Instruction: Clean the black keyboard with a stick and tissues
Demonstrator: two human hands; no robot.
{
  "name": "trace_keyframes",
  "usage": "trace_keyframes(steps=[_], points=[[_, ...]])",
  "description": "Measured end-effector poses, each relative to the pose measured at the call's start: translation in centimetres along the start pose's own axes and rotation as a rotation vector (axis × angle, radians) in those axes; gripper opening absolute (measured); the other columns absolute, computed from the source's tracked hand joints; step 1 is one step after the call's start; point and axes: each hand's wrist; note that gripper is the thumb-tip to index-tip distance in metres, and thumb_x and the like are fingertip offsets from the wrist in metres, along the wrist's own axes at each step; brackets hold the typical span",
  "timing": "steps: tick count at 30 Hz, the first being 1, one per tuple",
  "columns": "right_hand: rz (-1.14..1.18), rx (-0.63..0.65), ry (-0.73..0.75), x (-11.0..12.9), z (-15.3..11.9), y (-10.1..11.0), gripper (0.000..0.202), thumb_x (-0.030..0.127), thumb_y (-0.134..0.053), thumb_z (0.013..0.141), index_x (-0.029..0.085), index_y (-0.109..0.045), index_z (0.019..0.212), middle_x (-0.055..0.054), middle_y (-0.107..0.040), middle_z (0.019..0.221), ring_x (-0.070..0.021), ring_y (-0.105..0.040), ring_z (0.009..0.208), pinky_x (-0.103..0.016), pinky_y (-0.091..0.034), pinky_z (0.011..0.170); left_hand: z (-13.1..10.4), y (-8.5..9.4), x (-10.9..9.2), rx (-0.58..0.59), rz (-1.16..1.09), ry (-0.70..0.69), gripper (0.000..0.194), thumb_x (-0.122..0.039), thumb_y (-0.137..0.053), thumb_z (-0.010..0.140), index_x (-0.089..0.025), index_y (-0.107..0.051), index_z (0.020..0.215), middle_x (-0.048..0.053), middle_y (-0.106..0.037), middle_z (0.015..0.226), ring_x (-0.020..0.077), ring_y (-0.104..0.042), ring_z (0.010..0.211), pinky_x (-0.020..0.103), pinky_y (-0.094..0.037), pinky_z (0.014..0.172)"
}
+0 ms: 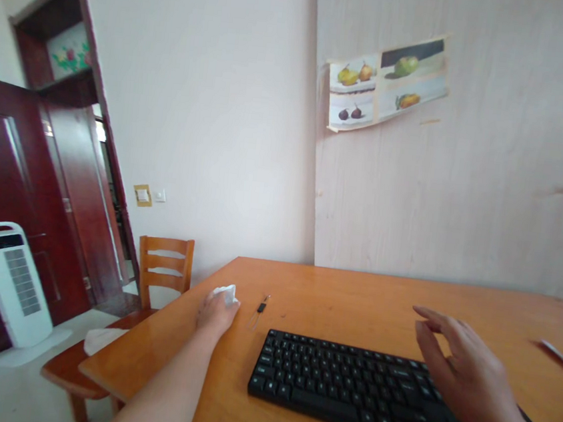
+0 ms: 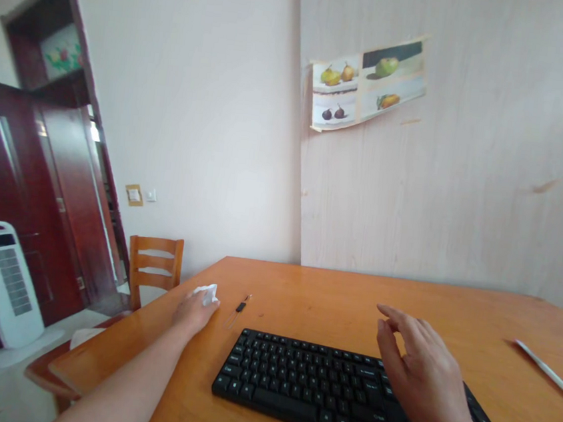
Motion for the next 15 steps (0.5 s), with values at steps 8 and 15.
trace_keyframes(steps=[8, 15], points=[[0.001, -0.006, 0.016, 0.0, 0.3, 0.1, 0.033, 0.046, -0.048, 0.096, 0.023, -0.065, 0.112, -0.009, -0.071, 0.102, -0.0263, -0.066, 0.098, -0.041, -0.05, 0.088, 0.1, 0.2, 0.5, -0.04, -0.357, 0.06, 0.028, -0.03, -0.051, 0.085, -0.018, -0.073, 0.096, 0.017, -0.075, 0.102, 0.0342, -0.067, 0.105, 0.042, -0.048, 0.088], [0.041, -0.019, -0.04, 0.5, -0.2, -0.4, 0.038, 0.044, -0.048, 0.096, 0.023, -0.062, 0.124, -0.008, -0.069, 0.114, -0.0252, -0.065, 0.105, -0.04, -0.05, 0.092, -2.7, 1.8, -3.1, -0.103, -0.898, -0.058, 0.041, -0.038, -0.043, 0.09, -0.013, -0.064, 0.115, 0.012, -0.074, 0.113, 0.0231, -0.069, 0.103, 0.033, -0.051, 0.087]])
Point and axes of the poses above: each hand's wrist, its own z-axis towards the middle knuckle, its own y-axis out of the back of the hand, x = y × z
